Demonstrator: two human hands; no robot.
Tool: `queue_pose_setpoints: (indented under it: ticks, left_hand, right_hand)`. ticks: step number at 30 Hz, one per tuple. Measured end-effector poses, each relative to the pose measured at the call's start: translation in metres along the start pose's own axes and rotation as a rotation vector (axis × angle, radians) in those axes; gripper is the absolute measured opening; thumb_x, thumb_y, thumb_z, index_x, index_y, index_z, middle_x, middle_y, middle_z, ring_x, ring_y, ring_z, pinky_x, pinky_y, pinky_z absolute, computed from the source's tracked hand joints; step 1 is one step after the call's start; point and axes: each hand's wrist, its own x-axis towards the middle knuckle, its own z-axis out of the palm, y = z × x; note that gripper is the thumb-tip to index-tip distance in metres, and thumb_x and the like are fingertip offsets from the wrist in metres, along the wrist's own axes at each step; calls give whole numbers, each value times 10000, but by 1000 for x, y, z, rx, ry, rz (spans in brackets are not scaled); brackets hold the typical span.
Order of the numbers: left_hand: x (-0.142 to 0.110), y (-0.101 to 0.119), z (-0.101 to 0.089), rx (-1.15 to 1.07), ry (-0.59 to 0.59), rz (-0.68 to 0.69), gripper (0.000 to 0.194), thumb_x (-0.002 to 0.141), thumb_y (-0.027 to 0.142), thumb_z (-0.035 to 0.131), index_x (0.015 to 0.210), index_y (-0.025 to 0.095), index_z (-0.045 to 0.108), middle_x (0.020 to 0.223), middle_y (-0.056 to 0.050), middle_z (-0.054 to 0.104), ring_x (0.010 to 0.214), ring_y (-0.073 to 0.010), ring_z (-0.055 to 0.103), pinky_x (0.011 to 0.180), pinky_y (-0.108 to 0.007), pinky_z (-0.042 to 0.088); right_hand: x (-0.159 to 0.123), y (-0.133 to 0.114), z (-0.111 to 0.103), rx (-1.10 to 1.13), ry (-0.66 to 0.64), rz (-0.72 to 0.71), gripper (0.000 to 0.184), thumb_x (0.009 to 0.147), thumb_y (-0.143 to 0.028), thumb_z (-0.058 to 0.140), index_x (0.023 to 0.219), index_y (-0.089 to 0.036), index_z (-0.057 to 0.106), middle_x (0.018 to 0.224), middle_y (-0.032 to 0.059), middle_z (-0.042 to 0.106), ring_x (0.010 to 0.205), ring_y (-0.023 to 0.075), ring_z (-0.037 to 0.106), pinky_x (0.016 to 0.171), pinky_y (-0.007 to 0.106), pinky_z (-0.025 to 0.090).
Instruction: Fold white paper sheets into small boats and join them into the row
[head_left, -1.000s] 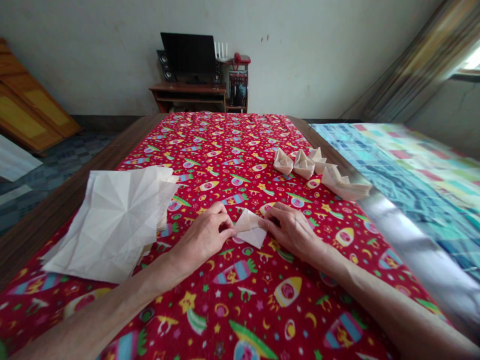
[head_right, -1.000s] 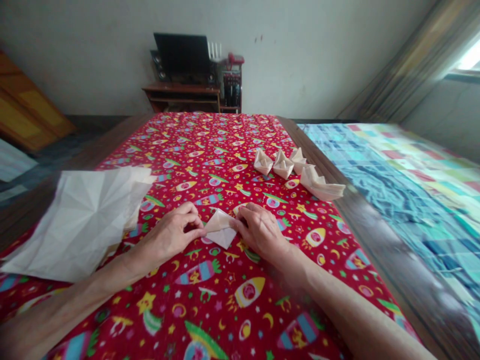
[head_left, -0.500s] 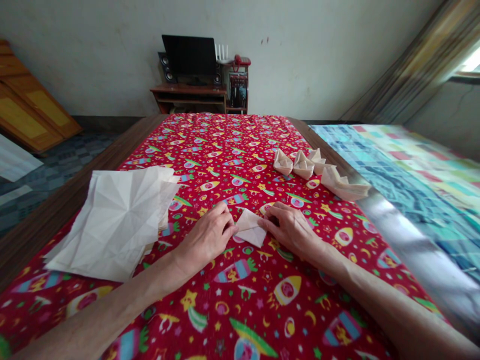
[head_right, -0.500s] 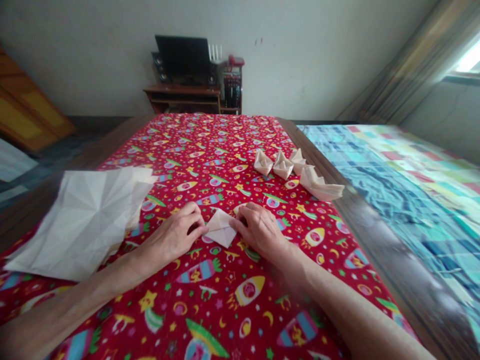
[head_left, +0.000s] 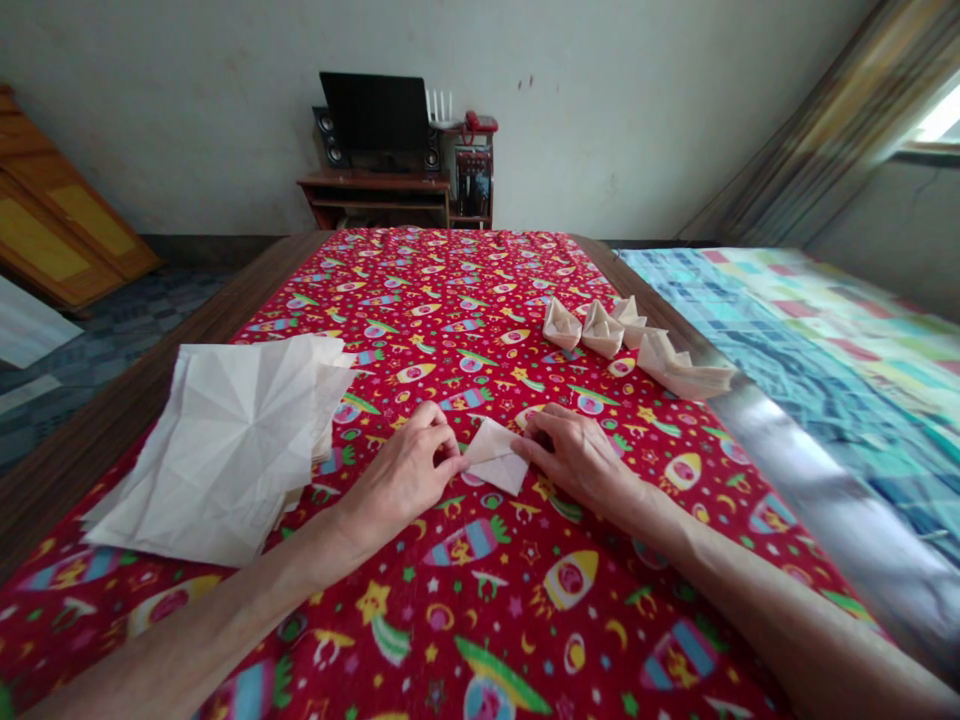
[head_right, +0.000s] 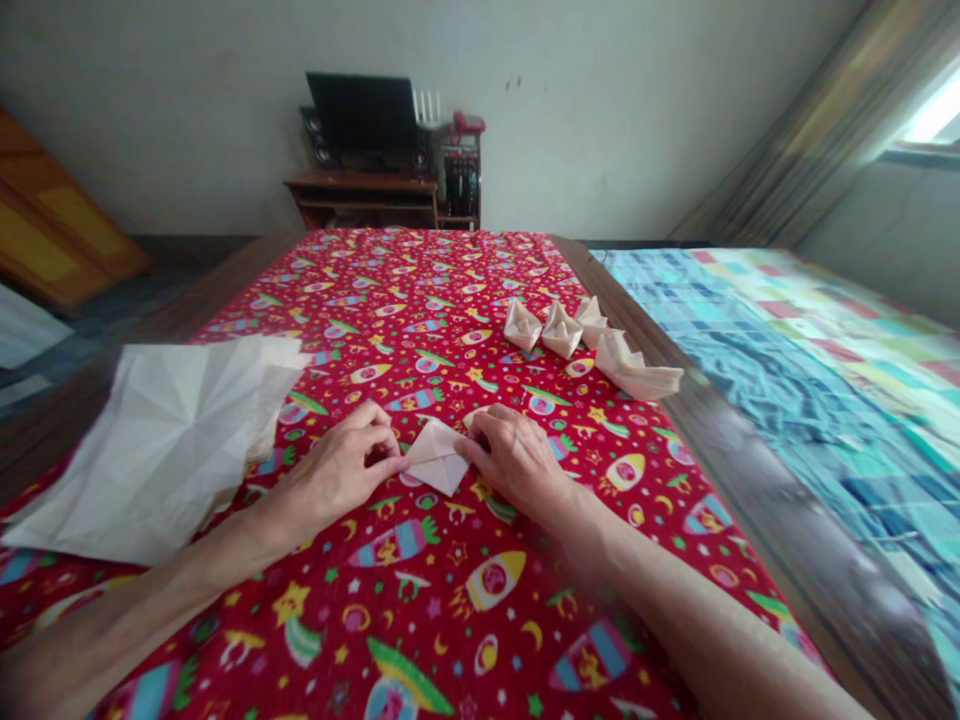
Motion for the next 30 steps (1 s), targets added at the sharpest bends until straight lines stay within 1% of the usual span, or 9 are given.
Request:
queue_pose_setpoints:
  ticks: [4, 9, 14, 16, 19, 21, 23, 27, 30]
  left_hand:
    - [2, -3, -1, -3, -22, -28, 189, 765, 164, 692, 638, 162, 552, 798, 11, 496, 653, -102, 535, 601, -240, 422]
    - [-1, 6, -6, 169, -80, -58, 160, 816, 240, 650, 698, 184, 557, 808, 10, 525, 707, -141, 560, 593, -265, 393]
    - [-2, 5, -5, 219, -51, -37, 130, 826, 228, 631, 729, 187, 555, 825, -1, 542, 723, -157, 566, 637, -283, 432]
    - [-3, 2, -2, 199, 31, 12, 96, 803, 216, 660, 851, 183, 583, 914, -23, 569, 832, -183, 582, 734, -304, 468]
    - [-7, 1, 2, 214, 119, 191, 339, 834, 184, 621, 1164, 176, 539, 1146, -62, 578, 1072, -206, 540, 931, -341, 442]
    - [-10, 4, 4, 277, 87, 332, 380, 894, 184, 531, 1272, 178, 485, 1272, -60, 555, 1185, -204, 486, 1029, -374, 378]
    - [-15, 7, 6, 355, 22, 405, 380, 937, 211, 449, 1315, 168, 458, 1360, -54, 512, 1277, -216, 416, 1089, -422, 309]
    - [-22, 8, 7, 433, -98, 390, 449, 974, 294, 354, 1399, 148, 359, 1474, -46, 375, 1391, -229, 254, 1130, -472, 235]
    - [-25, 6, 6, 434, -146, 368, 487, 979, 337, 333, 1437, 178, 290, 1506, -31, 308, 1409, -222, 212, 1135, -468, 229]
  right_hand:
    - [0, -1, -1, 16, 0, 10, 223, 880, -316, 570, 712, -195, 486, 717, -11, 538, 630, 109, 487, 567, 228, 314]
    - [1, -3, -2, 14, -24, 35, 216, 884, -311, 562, 719, -190, 493, 726, -10, 540, 642, 109, 489, 584, 227, 324]
    - [1, 0, 0, 8, -29, 39, 236, 884, -328, 560, 708, -189, 485, 710, -15, 523, 627, 105, 472, 575, 228, 308]
    - [1, 1, 1, 13, -28, 40, 234, 884, -325, 559, 709, -189, 482, 716, -16, 522, 623, 101, 466, 568, 225, 298]
    - [1, 0, 1, 15, -23, 44, 229, 879, -318, 566, 712, -185, 482, 725, -17, 524, 623, 97, 462, 571, 222, 293]
    - [1, -1, 1, 10, -15, 42, 228, 879, -311, 569, 713, -183, 481, 721, -18, 524, 632, 98, 466, 582, 222, 298]
    - [0, -2, 0, 5, -12, 36, 227, 883, -305, 566, 713, -181, 480, 716, -18, 522, 641, 100, 473, 591, 221, 306]
    - [-1, 0, 2, -2, 5, 20, 219, 886, -309, 564, 722, -182, 495, 727, -12, 531, 646, 104, 486, 593, 222, 330]
    - [-3, 2, 5, -4, 59, -5, 179, 886, -307, 567, 764, -181, 530, 737, -2, 558, 667, 117, 513, 613, 232, 377]
